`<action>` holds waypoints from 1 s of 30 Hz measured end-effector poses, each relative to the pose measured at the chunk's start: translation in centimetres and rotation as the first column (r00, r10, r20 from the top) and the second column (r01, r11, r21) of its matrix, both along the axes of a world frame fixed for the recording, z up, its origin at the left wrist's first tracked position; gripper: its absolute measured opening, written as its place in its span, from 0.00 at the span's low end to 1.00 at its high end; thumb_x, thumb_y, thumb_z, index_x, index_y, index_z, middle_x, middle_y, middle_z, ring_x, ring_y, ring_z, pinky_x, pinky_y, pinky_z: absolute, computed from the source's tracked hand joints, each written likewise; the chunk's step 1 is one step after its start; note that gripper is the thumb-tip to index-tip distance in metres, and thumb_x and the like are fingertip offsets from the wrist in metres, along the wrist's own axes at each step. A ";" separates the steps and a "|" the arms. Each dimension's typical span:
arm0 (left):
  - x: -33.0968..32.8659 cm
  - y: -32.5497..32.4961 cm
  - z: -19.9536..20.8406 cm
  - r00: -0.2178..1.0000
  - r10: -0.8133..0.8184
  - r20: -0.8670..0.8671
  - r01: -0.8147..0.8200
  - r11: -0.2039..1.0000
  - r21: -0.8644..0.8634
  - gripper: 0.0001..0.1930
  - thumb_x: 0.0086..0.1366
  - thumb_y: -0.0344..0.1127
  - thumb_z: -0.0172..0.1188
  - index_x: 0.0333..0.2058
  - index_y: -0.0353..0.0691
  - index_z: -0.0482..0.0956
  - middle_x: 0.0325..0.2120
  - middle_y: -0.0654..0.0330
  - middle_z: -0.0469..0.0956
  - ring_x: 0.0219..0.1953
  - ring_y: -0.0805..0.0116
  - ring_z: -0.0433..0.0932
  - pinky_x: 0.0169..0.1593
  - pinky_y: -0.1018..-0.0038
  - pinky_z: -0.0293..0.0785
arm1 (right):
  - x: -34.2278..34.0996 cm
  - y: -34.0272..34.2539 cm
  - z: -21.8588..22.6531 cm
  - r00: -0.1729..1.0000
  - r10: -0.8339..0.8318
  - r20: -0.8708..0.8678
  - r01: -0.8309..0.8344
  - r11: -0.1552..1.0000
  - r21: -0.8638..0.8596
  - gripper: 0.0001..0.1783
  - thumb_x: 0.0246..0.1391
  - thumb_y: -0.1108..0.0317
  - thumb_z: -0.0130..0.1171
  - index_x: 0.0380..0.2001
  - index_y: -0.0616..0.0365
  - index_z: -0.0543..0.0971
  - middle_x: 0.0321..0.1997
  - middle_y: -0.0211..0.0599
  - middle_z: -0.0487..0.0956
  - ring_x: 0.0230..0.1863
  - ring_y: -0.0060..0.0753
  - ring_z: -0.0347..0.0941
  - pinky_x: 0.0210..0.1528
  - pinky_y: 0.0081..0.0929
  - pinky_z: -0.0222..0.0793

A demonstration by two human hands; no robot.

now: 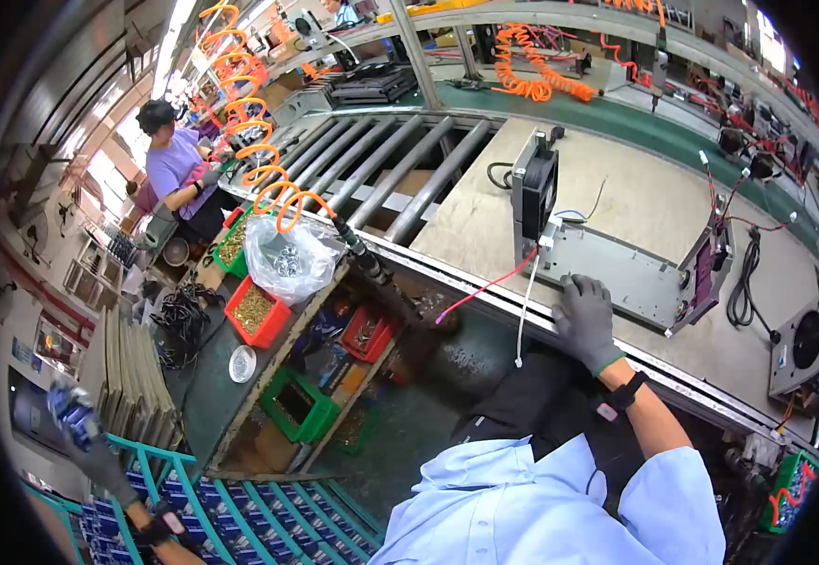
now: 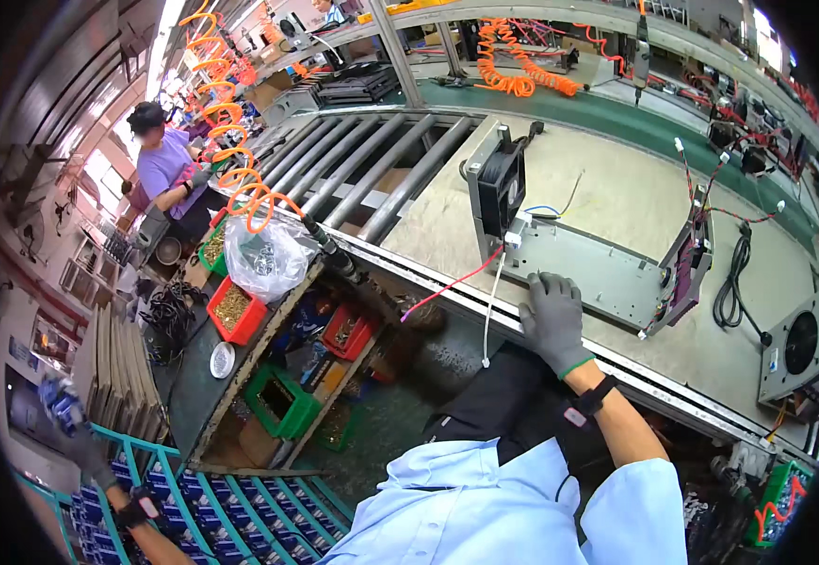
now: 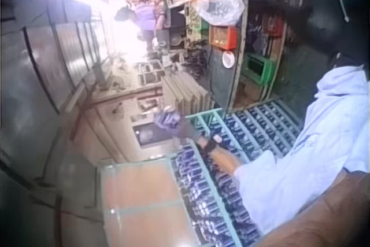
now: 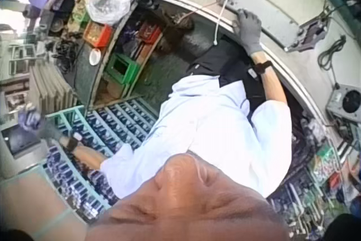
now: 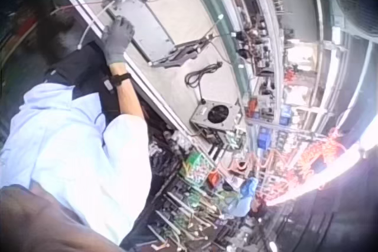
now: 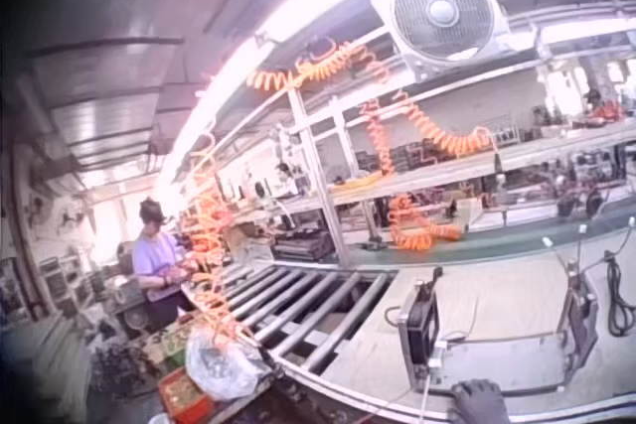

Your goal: Assembling an electronic power unit by installing fans, capacitors, and circuit boards using a power screwdriver.

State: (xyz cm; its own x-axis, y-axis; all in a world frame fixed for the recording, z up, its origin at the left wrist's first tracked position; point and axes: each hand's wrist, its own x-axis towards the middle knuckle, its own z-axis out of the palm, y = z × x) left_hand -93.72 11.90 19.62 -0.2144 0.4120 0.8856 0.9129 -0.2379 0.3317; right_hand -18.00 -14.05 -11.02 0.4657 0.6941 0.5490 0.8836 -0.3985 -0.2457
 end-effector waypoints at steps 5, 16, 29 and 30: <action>19.9 -3.0 -8.5 0.761 -0.638 -0.120 0.570 0.745 -0.348 0.36 0.49 0.42 0.79 0.54 0.37 0.72 0.47 0.54 0.75 0.47 0.58 0.78 0.54 0.65 0.76 | -3.3 1.2 4.8 0.975 0.220 0.004 -0.215 0.950 0.228 0.27 0.52 0.67 0.68 0.56 0.59 0.77 0.54 0.48 0.78 0.56 0.55 0.75 0.58 0.47 0.71; 49.1 3.9 -23.7 -0.062 -0.944 -0.324 0.801 0.147 -0.580 0.42 0.38 0.52 0.76 0.54 0.40 0.76 0.48 0.50 0.77 0.49 0.50 0.79 0.54 0.56 0.71 | -4.1 18.1 8.9 0.905 0.397 -0.150 -0.384 0.917 0.111 0.29 0.57 0.54 0.65 0.59 0.54 0.75 0.59 0.55 0.77 0.58 0.57 0.76 0.59 0.51 0.73; 49.7 3.4 -30.6 0.226 -0.960 -0.165 0.684 0.277 -0.675 0.34 0.49 0.49 0.74 0.53 0.43 0.72 0.53 0.45 0.69 0.53 0.42 0.74 0.50 0.54 0.80 | -2.2 24.6 3.2 0.917 0.399 0.018 -0.389 0.902 -0.188 0.35 0.51 0.46 0.71 0.61 0.43 0.75 0.48 0.45 0.79 0.54 0.53 0.74 0.53 0.50 0.71; 49.7 3.4 -31.3 0.228 -0.963 -0.141 0.696 0.263 -0.668 0.34 0.49 0.48 0.74 0.53 0.43 0.72 0.53 0.45 0.69 0.52 0.42 0.74 0.50 0.54 0.79 | -2.2 24.8 3.2 0.922 0.388 0.012 -0.375 0.899 -0.226 0.35 0.51 0.45 0.70 0.61 0.43 0.75 0.47 0.45 0.80 0.54 0.53 0.75 0.52 0.51 0.72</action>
